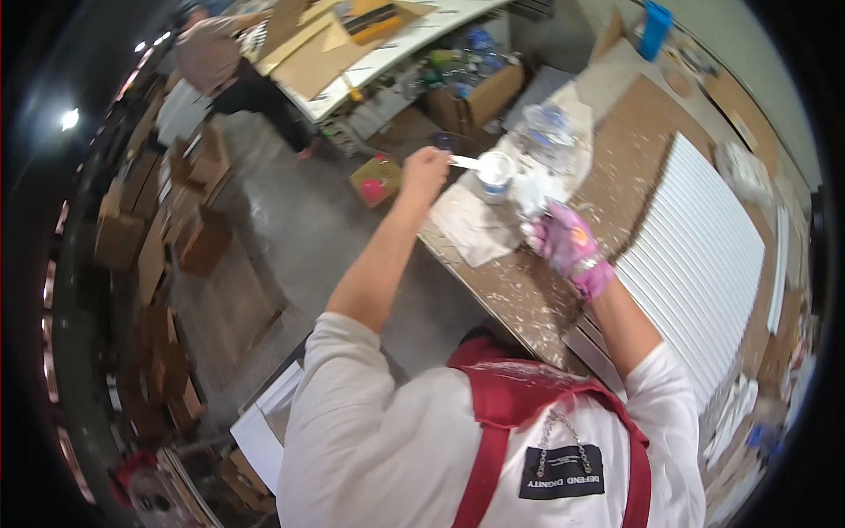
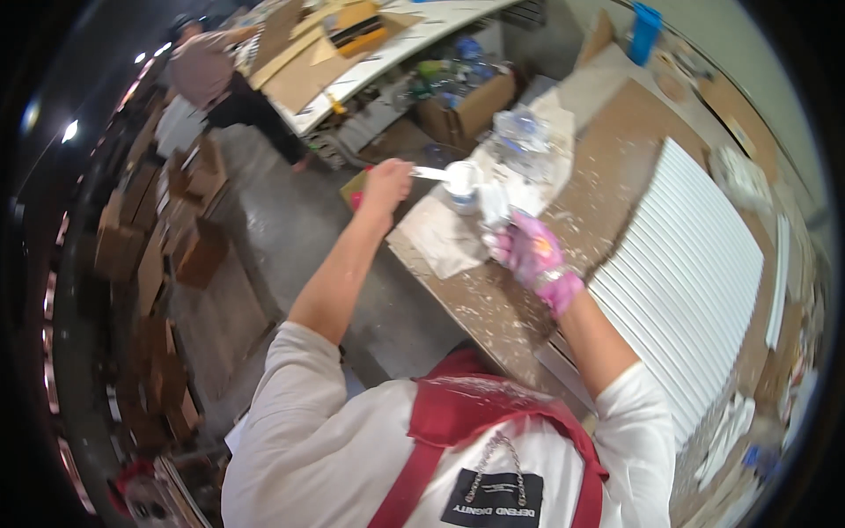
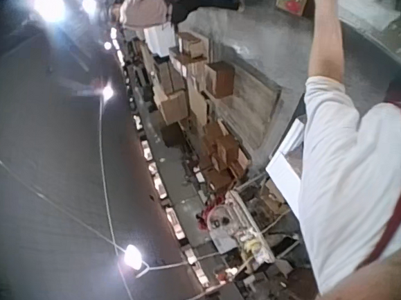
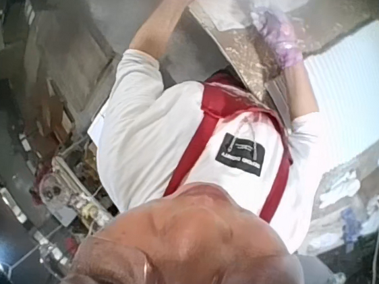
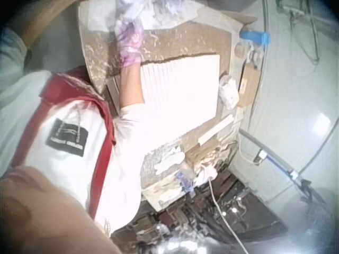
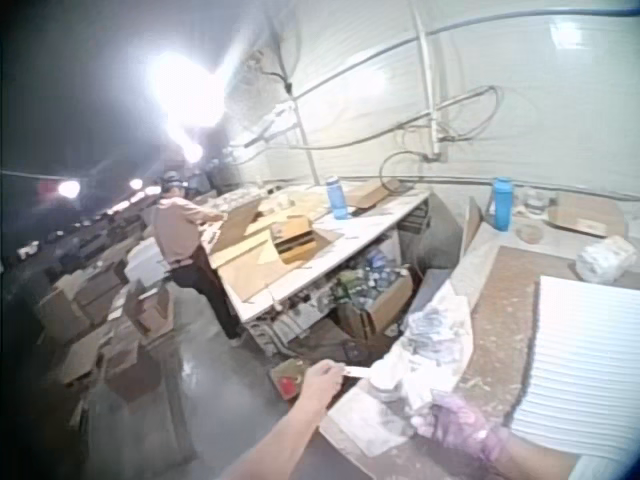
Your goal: The person cleans a set of white furniture slats on a workbench by wiping them with a cloth, applying a liquid from a bottle to the cloth, and using a sanding block to smooth the surfaces.
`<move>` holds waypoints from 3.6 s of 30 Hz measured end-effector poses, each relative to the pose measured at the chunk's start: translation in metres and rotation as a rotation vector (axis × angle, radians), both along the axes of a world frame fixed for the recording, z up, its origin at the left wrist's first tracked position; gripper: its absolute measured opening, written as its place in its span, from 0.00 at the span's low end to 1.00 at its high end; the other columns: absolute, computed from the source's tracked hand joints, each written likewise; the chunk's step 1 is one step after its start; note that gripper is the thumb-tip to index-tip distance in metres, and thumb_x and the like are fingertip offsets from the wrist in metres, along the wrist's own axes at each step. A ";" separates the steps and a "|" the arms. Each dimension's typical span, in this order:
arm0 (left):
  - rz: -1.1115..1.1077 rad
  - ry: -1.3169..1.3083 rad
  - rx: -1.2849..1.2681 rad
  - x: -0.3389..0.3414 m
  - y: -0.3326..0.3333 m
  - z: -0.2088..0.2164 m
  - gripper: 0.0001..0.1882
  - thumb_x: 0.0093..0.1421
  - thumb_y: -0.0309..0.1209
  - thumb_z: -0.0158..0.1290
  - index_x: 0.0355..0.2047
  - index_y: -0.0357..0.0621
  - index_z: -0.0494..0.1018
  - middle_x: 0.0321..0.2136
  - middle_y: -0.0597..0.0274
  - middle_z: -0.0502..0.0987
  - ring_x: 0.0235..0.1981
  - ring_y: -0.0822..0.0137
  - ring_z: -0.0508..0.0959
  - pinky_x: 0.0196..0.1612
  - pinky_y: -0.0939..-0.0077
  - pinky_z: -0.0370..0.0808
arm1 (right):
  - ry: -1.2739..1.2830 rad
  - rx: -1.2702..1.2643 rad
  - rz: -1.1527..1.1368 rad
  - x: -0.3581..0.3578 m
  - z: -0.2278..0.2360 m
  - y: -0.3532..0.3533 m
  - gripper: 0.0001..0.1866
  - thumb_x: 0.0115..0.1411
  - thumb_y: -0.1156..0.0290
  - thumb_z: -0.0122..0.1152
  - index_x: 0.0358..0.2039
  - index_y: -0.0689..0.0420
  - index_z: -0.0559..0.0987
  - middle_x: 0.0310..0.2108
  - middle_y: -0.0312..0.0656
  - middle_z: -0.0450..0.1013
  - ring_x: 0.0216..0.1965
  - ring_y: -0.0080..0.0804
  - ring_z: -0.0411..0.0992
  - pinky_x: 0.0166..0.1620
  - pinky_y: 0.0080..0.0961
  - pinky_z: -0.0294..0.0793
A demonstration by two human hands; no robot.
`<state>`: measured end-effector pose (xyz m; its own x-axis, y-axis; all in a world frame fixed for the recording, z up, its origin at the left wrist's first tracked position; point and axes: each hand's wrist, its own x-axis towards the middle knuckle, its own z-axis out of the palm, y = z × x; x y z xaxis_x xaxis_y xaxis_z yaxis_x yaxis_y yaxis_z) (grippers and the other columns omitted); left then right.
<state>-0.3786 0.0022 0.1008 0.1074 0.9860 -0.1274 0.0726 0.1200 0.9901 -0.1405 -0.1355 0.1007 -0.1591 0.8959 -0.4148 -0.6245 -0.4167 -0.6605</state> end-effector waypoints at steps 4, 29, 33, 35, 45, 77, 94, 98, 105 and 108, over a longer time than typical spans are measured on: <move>0.059 -0.267 -0.194 -0.008 -0.020 0.022 0.09 0.61 0.31 0.50 0.23 0.53 0.64 0.19 0.76 0.64 0.19 0.82 0.63 0.21 0.84 0.59 | 0.155 0.101 0.033 -0.009 -0.021 0.018 0.16 0.63 0.59 0.54 0.44 0.56 0.71 0.31 0.38 0.73 0.30 0.30 0.73 0.33 0.25 0.74; 0.124 -0.109 0.269 0.030 -0.079 0.026 0.06 0.62 0.29 0.50 0.29 0.41 0.71 0.19 0.69 0.71 0.21 0.76 0.70 0.24 0.80 0.67 | 0.374 0.100 -0.009 -0.018 -0.009 0.011 0.15 0.63 0.59 0.54 0.40 0.59 0.71 0.27 0.37 0.70 0.28 0.30 0.71 0.32 0.27 0.72; -0.030 0.640 0.765 0.007 -0.097 0.017 0.06 0.59 0.30 0.53 0.34 0.40 0.74 0.21 0.62 0.76 0.23 0.65 0.76 0.26 0.71 0.72 | 0.415 0.062 -0.038 -0.026 -0.005 0.014 0.14 0.63 0.60 0.53 0.40 0.59 0.72 0.31 0.40 0.73 0.31 0.32 0.73 0.35 0.29 0.75; -0.085 0.970 1.041 -0.008 -0.100 -0.003 0.08 0.57 0.32 0.52 0.35 0.45 0.76 0.23 0.58 0.77 0.26 0.58 0.78 0.29 0.64 0.74 | 0.481 -0.024 -0.002 -0.027 -0.015 0.019 0.14 0.64 0.62 0.52 0.41 0.60 0.72 0.35 0.43 0.75 0.34 0.35 0.75 0.38 0.31 0.77; 0.032 1.019 1.427 -0.012 -0.094 0.024 0.11 0.48 0.30 0.51 0.34 0.50 0.75 0.19 0.74 0.70 0.24 0.72 0.73 0.29 0.76 0.66 | 0.352 0.053 0.168 -0.029 0.009 0.015 0.20 0.67 0.58 0.44 0.51 0.58 0.71 0.43 0.43 0.74 0.38 0.34 0.72 0.40 0.32 0.74; -0.312 -0.368 -0.036 0.028 -0.090 -0.017 0.11 0.63 0.30 0.46 0.27 0.37 0.72 0.17 0.61 0.76 0.18 0.72 0.74 0.24 0.79 0.69 | 0.064 0.267 0.167 0.031 -0.052 0.039 0.18 0.67 0.60 0.44 0.50 0.58 0.69 0.44 0.38 0.72 0.39 0.24 0.71 0.42 0.24 0.72; -0.079 -0.611 -0.180 0.000 -0.098 0.000 0.03 0.54 0.22 0.49 0.24 0.41 0.71 0.19 0.65 0.72 0.19 0.73 0.72 0.25 0.79 0.69 | 0.070 0.170 0.024 0.003 -0.017 0.013 0.15 0.65 0.60 0.49 0.48 0.54 0.71 0.37 0.34 0.72 0.36 0.24 0.69 0.38 0.21 0.71; -0.154 -0.448 -0.170 -0.002 -0.122 0.008 0.10 0.64 0.29 0.45 0.27 0.40 0.70 0.19 0.67 0.69 0.22 0.75 0.67 0.30 0.80 0.65 | 0.161 0.195 0.040 -0.019 -0.016 0.020 0.16 0.63 0.63 0.52 0.50 0.53 0.70 0.36 0.34 0.72 0.36 0.26 0.69 0.38 0.24 0.71; -0.129 -0.289 -0.180 0.018 -0.119 -0.003 0.10 0.65 0.31 0.44 0.28 0.40 0.70 0.18 0.68 0.69 0.22 0.76 0.67 0.31 0.81 0.64 | 0.168 0.263 0.059 -0.007 -0.010 -0.001 0.19 0.64 0.63 0.49 0.54 0.56 0.68 0.40 0.36 0.72 0.35 0.23 0.68 0.35 0.21 0.68; -0.207 -0.308 -0.205 0.025 -0.126 0.006 0.10 0.66 0.31 0.45 0.28 0.42 0.70 0.18 0.68 0.69 0.22 0.76 0.67 0.31 0.81 0.64 | 0.201 0.228 0.020 -0.009 -0.009 -0.003 0.18 0.65 0.63 0.48 0.53 0.56 0.68 0.40 0.35 0.72 0.34 0.25 0.69 0.35 0.22 0.70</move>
